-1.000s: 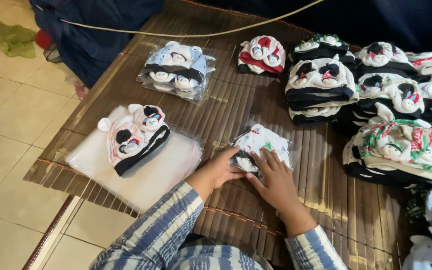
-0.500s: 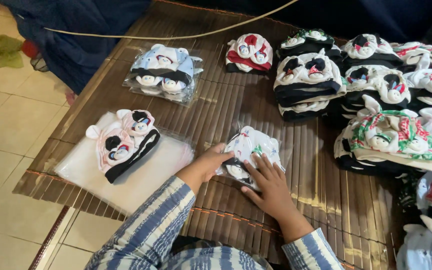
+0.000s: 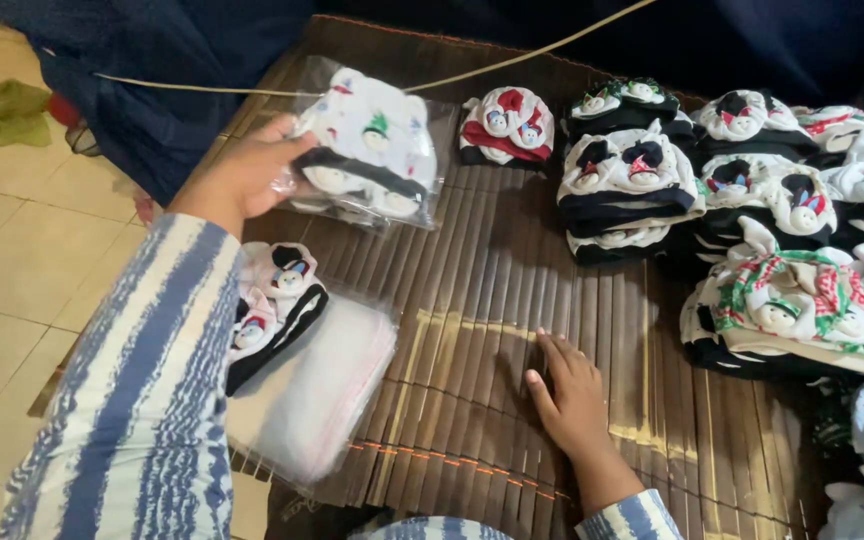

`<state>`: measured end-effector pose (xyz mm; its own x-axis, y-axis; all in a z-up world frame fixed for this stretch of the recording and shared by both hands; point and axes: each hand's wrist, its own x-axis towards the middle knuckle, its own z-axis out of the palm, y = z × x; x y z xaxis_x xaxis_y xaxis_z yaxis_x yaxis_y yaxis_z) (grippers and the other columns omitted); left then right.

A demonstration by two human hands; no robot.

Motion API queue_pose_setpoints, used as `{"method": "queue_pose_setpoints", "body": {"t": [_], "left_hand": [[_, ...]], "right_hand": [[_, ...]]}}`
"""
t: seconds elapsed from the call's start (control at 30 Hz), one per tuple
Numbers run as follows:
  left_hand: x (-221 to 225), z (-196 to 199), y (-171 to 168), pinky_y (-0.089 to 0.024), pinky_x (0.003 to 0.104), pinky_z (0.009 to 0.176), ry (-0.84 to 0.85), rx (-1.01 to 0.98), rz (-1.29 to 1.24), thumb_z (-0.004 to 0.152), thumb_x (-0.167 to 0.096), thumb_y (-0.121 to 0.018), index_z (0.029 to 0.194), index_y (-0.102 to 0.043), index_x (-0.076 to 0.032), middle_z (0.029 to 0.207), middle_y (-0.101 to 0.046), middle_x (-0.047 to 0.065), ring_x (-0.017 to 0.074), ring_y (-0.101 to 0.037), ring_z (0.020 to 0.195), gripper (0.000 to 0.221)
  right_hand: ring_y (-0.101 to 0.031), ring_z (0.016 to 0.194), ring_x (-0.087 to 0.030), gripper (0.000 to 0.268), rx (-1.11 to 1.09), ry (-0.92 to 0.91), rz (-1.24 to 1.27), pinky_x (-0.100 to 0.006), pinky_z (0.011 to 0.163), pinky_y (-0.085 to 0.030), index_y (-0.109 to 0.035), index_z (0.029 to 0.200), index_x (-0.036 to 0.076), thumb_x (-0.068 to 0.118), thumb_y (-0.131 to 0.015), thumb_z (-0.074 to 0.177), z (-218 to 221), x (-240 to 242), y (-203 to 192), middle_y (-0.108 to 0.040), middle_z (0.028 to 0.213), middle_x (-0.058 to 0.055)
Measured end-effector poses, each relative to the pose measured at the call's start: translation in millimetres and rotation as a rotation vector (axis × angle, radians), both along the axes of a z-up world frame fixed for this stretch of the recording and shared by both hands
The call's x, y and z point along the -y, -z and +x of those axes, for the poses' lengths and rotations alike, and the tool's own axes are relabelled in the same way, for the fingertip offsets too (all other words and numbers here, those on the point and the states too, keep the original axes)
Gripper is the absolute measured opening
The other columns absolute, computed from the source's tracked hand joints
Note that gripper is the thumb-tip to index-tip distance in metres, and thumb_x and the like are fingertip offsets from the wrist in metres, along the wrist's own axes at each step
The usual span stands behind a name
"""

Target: Packaging small fabric items into clear plastic bags

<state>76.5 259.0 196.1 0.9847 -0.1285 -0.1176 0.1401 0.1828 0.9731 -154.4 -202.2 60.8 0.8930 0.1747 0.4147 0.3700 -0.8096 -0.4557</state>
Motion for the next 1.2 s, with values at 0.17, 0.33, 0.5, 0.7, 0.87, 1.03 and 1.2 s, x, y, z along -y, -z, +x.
{"method": "queue_pose_setpoints", "body": {"t": [0.17,0.33,0.5,0.7,0.87,1.03,1.2], "left_hand": [[-40.9,32.7,13.4,-0.064,0.031,0.067,-0.176,-0.021,0.342,0.101,-0.016,-0.057,0.130,-0.058,-0.011,0.117,-0.063,0.010,0.0204,-0.064,0.097,0.029],[-30.0,26.8,37.2,-0.049,0.057,0.089,-0.476,0.467,1.371,0.094,-0.015,-0.068,0.134,-0.051,0.005,0.117,-0.065,0.036,0.0546,-0.063,0.102,0.048],[10.7,-17.7,24.6,-0.051,0.046,0.079,-0.238,1.066,1.558,0.095,-0.036,-0.068,0.125,-0.063,-0.011,0.109,-0.059,0.011,0.0313,-0.061,0.094,0.039],[0.0,-12.2,46.5,-0.048,0.041,0.085,-0.096,1.263,1.888,0.071,-0.042,-0.079,0.137,-0.058,-0.022,0.128,-0.054,0.013,0.0307,-0.052,0.107,0.072],[-9.7,-2.3,49.9,-0.055,0.039,0.088,-0.089,1.257,1.835,0.084,-0.018,-0.066,0.141,-0.054,-0.020,0.137,-0.056,0.014,0.0306,-0.055,0.114,0.059],[-26.2,15.4,70.2,-0.051,0.046,0.103,-0.057,1.373,1.775,0.092,-0.013,-0.057,0.151,-0.032,-0.032,0.147,-0.052,0.021,0.0375,-0.058,0.124,0.067],[-29.7,8.9,65.3,-0.058,0.048,0.107,0.018,1.651,1.846,0.080,0.005,-0.070,0.131,-0.028,-0.043,0.160,-0.023,0.013,0.0396,-0.055,0.134,0.082]], "right_hand": [[-0.051,0.140,-0.026,0.059,-0.025,0.012,-0.034,-0.042,0.110,-0.034,-0.051,0.148,0.013,0.034,-0.058,0.093,4.0,3.3,6.8,-0.060,0.143,-0.008],[-0.050,0.140,-0.025,0.060,-0.054,0.019,-0.055,-0.041,0.110,-0.034,-0.052,0.148,0.013,0.036,-0.057,0.093,4.7,0.4,2.2,-0.060,0.143,-0.007],[-0.050,0.140,-0.026,0.060,-0.038,0.023,-0.086,-0.042,0.110,-0.034,-0.053,0.146,0.012,0.036,-0.058,0.092,4.1,0.3,2.5,-0.060,0.144,-0.007],[-0.050,0.141,-0.025,0.061,-0.011,0.015,-0.123,-0.041,0.110,-0.034,-0.053,0.146,0.013,0.038,-0.060,0.091,3.5,1.0,5.8,-0.059,0.144,-0.006],[-0.049,0.142,-0.025,0.057,-0.009,0.022,-0.124,-0.042,0.111,-0.034,-0.057,0.141,0.011,0.038,-0.062,0.090,3.1,-0.2,4.0,-0.059,0.145,-0.006],[-0.050,0.141,-0.025,0.057,-0.005,0.017,-0.135,-0.042,0.111,-0.035,-0.058,0.140,0.010,0.039,-0.061,0.091,3.9,-1.5,-0.3,-0.059,0.145,-0.006],[-0.051,0.140,-0.026,0.059,0.011,0.013,-0.120,-0.042,0.112,-0.036,-0.057,0.141,0.011,0.038,-0.063,0.090,3.8,-2.5,-2.7,-0.060,0.145,-0.006]]}}
